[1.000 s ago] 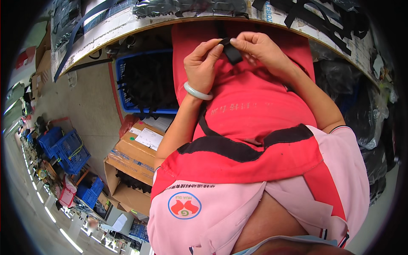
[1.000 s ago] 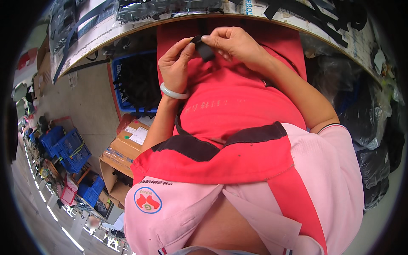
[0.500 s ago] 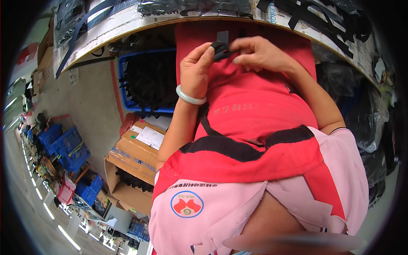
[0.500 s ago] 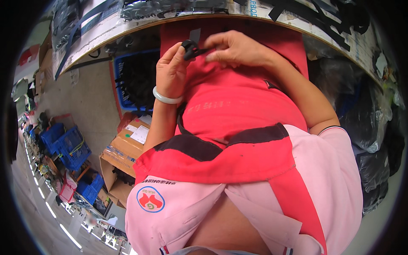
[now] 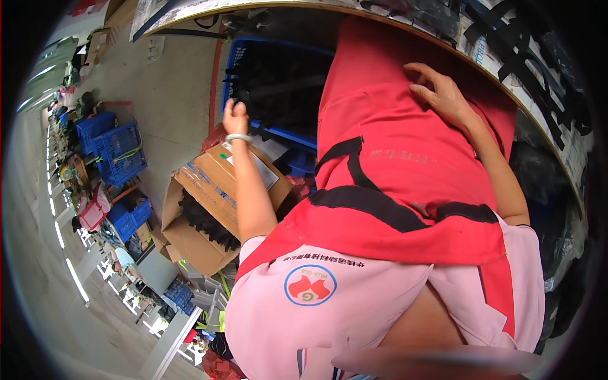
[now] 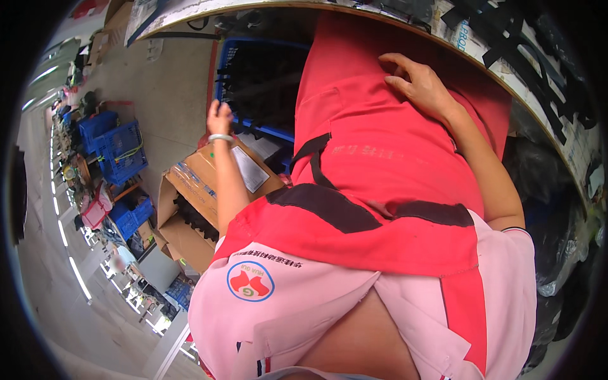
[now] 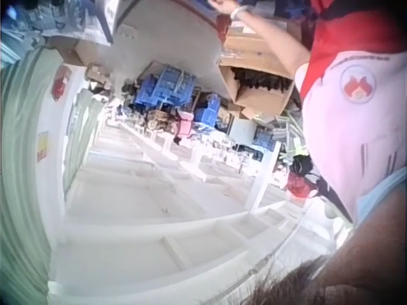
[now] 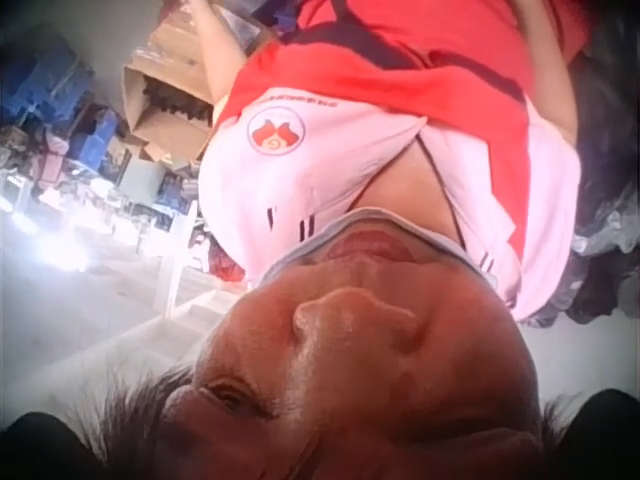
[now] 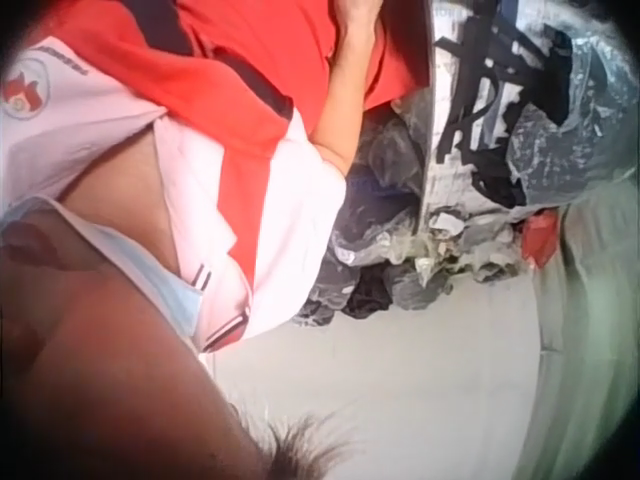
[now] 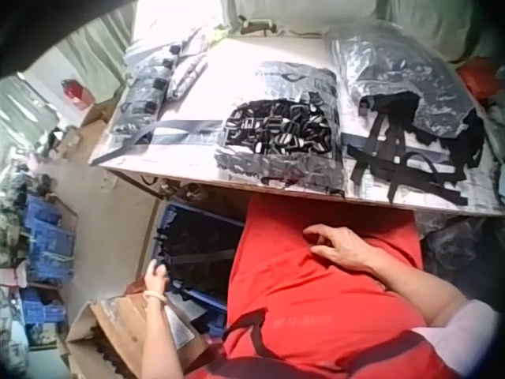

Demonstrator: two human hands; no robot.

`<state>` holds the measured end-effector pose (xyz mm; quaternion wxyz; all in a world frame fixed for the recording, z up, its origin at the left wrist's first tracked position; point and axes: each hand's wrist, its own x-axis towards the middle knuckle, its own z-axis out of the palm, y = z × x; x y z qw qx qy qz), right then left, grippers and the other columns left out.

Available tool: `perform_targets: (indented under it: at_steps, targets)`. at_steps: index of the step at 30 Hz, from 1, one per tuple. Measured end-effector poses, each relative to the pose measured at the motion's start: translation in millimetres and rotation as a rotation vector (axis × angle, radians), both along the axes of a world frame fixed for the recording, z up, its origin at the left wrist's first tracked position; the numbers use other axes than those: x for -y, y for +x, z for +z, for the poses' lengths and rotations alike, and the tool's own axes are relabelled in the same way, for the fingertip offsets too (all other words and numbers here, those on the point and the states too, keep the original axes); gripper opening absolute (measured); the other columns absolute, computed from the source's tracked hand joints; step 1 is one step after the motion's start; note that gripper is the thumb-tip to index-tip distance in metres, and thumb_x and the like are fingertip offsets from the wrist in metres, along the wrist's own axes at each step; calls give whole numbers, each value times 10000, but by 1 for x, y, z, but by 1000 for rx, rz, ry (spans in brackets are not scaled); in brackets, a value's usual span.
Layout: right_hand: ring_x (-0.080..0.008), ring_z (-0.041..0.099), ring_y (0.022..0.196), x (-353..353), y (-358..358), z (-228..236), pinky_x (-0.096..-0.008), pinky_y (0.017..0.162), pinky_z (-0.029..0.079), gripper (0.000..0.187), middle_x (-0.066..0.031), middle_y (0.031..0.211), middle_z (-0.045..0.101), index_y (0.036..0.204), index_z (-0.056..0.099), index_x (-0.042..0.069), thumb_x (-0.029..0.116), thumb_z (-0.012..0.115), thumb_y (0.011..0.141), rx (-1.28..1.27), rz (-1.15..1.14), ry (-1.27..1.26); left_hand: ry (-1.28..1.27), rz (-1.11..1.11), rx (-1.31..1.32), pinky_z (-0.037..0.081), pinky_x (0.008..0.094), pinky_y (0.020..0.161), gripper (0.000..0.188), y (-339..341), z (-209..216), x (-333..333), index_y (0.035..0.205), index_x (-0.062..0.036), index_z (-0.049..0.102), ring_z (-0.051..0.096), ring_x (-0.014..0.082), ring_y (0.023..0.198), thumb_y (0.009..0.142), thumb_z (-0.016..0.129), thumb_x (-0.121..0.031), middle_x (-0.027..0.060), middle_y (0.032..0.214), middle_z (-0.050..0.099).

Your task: Thread plastic buckles onto nylon straps at an industrial workstation.

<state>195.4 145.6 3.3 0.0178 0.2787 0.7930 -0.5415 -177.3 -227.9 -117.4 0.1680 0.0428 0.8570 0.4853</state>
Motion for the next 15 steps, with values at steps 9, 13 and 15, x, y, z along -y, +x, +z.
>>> perform_targets:
  at_steps: [9, 13, 15]
  targets:
    - [-326, 647, 960, -7, 20, -20, -379, 831, 505, 319, -179, 1062, 665, 1150, 609, 27, 179, 612, 869, 16, 22, 83, 493, -281, 174, 557, 251, 609, 268, 81, 68, -207, 1172, 20, 611, 654, 144, 756, 933, 603, -99, 123, 996, 676]
    - [-310, 657, 847, -10, 21, -21, -385, 749, 504, 304, -174, 915, 675, 1124, 625, 40, 199, 630, 865, 45, 13, 38, 517, -709, -67, 509, 221, 600, 238, 113, 179, -305, 1116, 5, 640, 624, 106, 715, 885, 649, -55, 58, 865, 665]
    - [-302, 655, 803, -13, 20, -22, -383, 731, 502, 301, -164, 859, 673, 1113, 629, 33, 198, 631, 862, 11, 13, 2, 258, -882, -563, 520, 329, 786, 510, 115, 198, -344, 1214, -30, 582, 634, 236, 890, 756, 768, -157, 143, 1005, 654]
